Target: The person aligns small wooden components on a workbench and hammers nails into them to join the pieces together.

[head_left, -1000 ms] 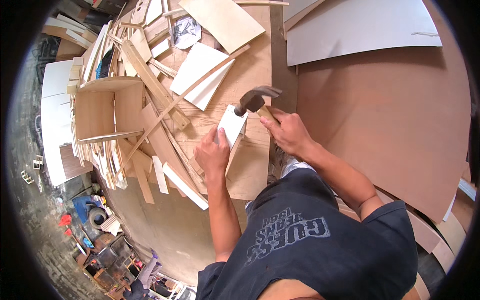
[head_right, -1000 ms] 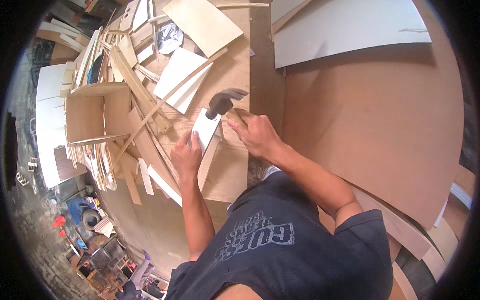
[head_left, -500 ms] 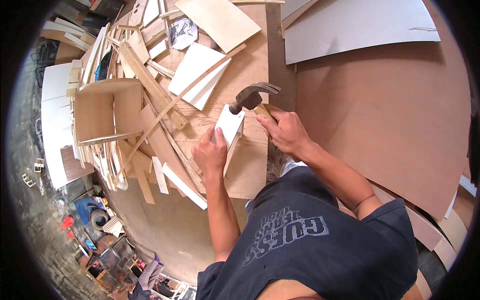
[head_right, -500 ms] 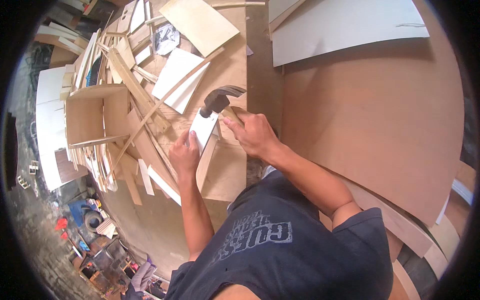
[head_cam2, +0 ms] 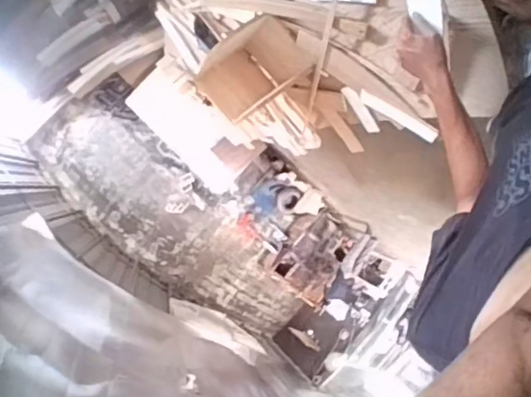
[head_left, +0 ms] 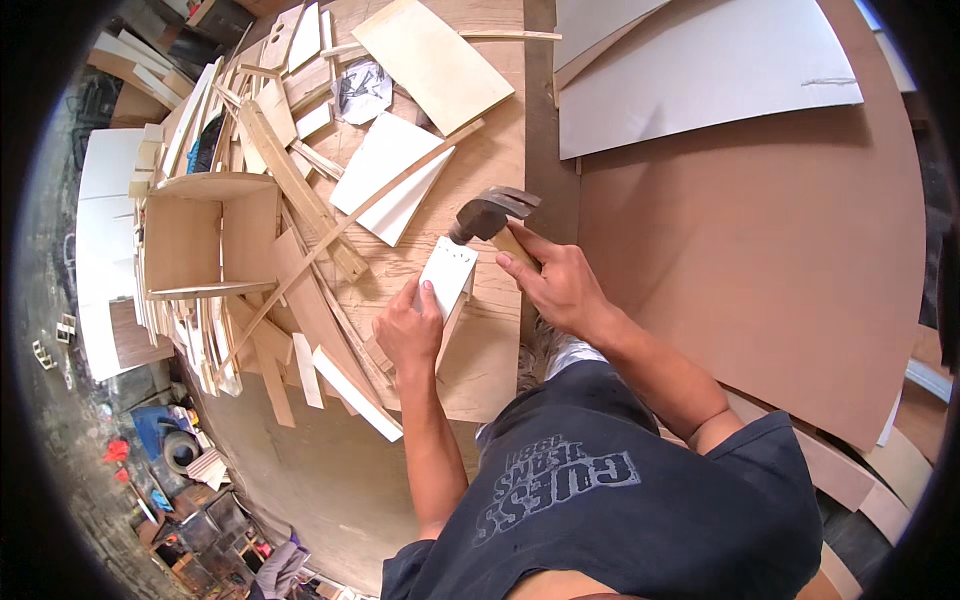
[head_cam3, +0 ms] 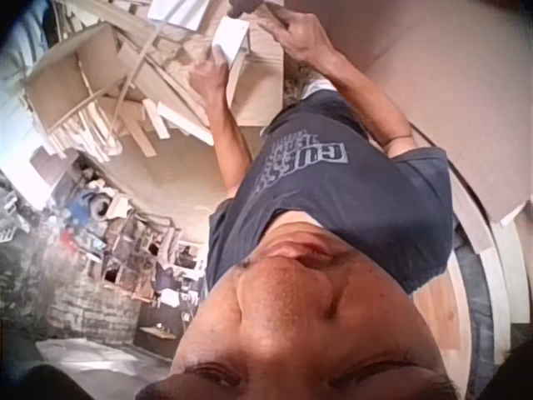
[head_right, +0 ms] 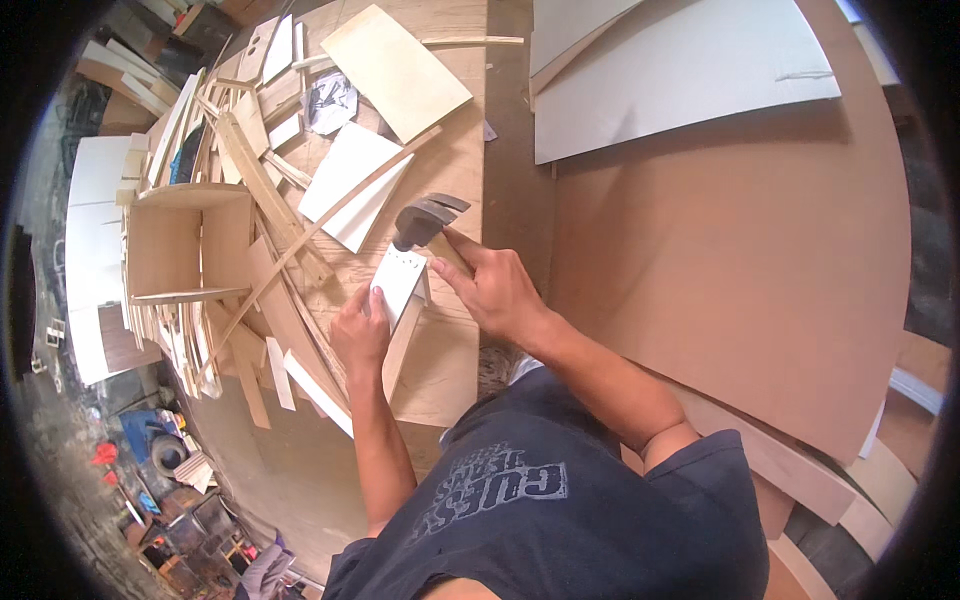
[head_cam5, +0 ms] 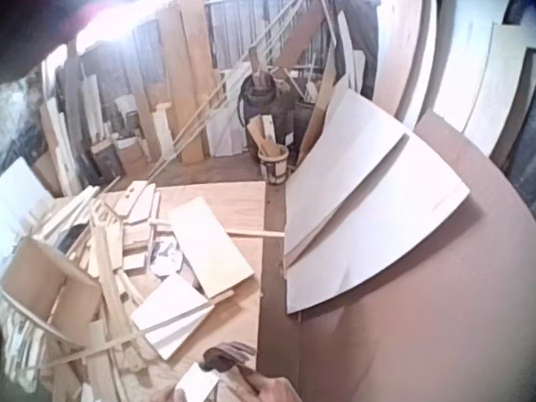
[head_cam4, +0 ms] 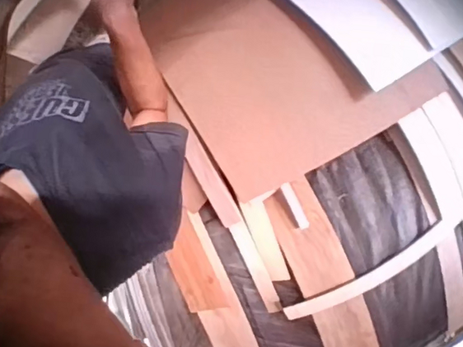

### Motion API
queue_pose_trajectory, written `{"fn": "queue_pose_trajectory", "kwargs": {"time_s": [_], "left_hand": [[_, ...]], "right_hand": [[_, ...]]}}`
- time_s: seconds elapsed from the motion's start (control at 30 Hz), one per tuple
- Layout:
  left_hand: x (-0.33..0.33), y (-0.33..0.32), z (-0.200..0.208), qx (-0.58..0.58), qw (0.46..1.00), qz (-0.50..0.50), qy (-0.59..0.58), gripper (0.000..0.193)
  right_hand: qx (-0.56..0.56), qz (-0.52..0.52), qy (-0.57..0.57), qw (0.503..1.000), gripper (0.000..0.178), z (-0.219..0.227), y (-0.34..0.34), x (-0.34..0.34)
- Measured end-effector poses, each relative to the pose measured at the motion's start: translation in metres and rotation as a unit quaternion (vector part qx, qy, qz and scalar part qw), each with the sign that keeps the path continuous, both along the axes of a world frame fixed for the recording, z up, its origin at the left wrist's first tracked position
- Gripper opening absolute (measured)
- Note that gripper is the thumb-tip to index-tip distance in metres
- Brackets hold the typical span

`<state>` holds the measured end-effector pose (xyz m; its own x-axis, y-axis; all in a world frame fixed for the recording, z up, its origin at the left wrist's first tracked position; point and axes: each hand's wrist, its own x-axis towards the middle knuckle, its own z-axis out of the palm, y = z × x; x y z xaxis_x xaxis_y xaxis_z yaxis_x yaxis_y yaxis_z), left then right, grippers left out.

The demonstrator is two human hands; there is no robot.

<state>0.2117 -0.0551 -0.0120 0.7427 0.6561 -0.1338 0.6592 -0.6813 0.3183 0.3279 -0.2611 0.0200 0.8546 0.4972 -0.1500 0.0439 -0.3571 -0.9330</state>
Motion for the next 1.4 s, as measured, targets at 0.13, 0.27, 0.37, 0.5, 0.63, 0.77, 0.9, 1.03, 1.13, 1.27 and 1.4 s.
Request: {"fn": "queue_pose_trajectory", "kwargs": {"time_s": [0.13, 0.27, 0.37, 0.5, 0.63, 0.77, 0.9, 1.03, 1.13, 1.27, 1.4], "left_hand": [[0.004, -0.006, 0.007, 0.004, 1.000, 0.002, 0.015, 0.037], [0.001, -0.005, 0.007, 0.026, 0.999, 0.003, 0.043, 0.038], [0.004, -0.010, 0.013, -0.006, 1.000, 0.000, 0.021, 0.039], [0.003, -0.006, 0.010, 0.023, 0.999, -0.002, 0.046, 0.040], [0.004, -0.007, 0.010, 0.008, 0.999, 0.010, 0.041, 0.040], [-0.001, -0.001, 0.001, 0.034, 0.999, 0.001, 0.016, 0.040], [0.007, -0.006, 0.038, -0.033, 0.997, -0.013, 0.068, 0.058], [-0.020, 0.001, 0.061, -0.051, 0.999, 0.004, -0.011, 0.065], [-0.032, 0.006, 0.104, -0.186, 0.968, 0.071, -0.152, 0.056], [-0.067, 0.034, 0.123, -0.271, 0.901, 0.057, -0.334, 0.055], [-0.098, 0.057, 0.127, -0.330, 0.819, 0.079, -0.462, 0.067]], "right_hand": [[-0.049, 0.065, 0.036, 0.996, 0.057, 0.012, 0.006, 0.005], [-0.074, 0.080, 0.000, 0.994, 0.054, 0.006, 0.011, 0.016], [-0.047, 0.063, 0.000, 0.997, 0.050, 0.001, 0.009, 0.013], [-0.099, 0.115, 0.017, 0.988, 0.048, 0.014, 0.014, 0.022], [-0.092, 0.117, 0.016, 0.989, 0.046, 0.015, 0.015, 0.023], [-0.140, 0.139, 0.017, 0.980, 0.050, 0.009, 0.007, 0.035], [-0.082, -0.028, 0.044, 0.995, 0.058, 0.010, -0.013, 0.029], [-0.089, -0.065, 0.076, 0.991, 0.056, -0.007, -0.022, 0.020], [-0.101, -0.054, -0.035, 0.993, 0.055, -0.051, -0.020, -0.001], [-0.117, -0.023, -0.036, 0.992, 0.055, -0.058, 0.008, -0.033], [-0.136, 0.014, -0.152, 0.979, 0.058, -0.083, 0.049, -0.059]]}}
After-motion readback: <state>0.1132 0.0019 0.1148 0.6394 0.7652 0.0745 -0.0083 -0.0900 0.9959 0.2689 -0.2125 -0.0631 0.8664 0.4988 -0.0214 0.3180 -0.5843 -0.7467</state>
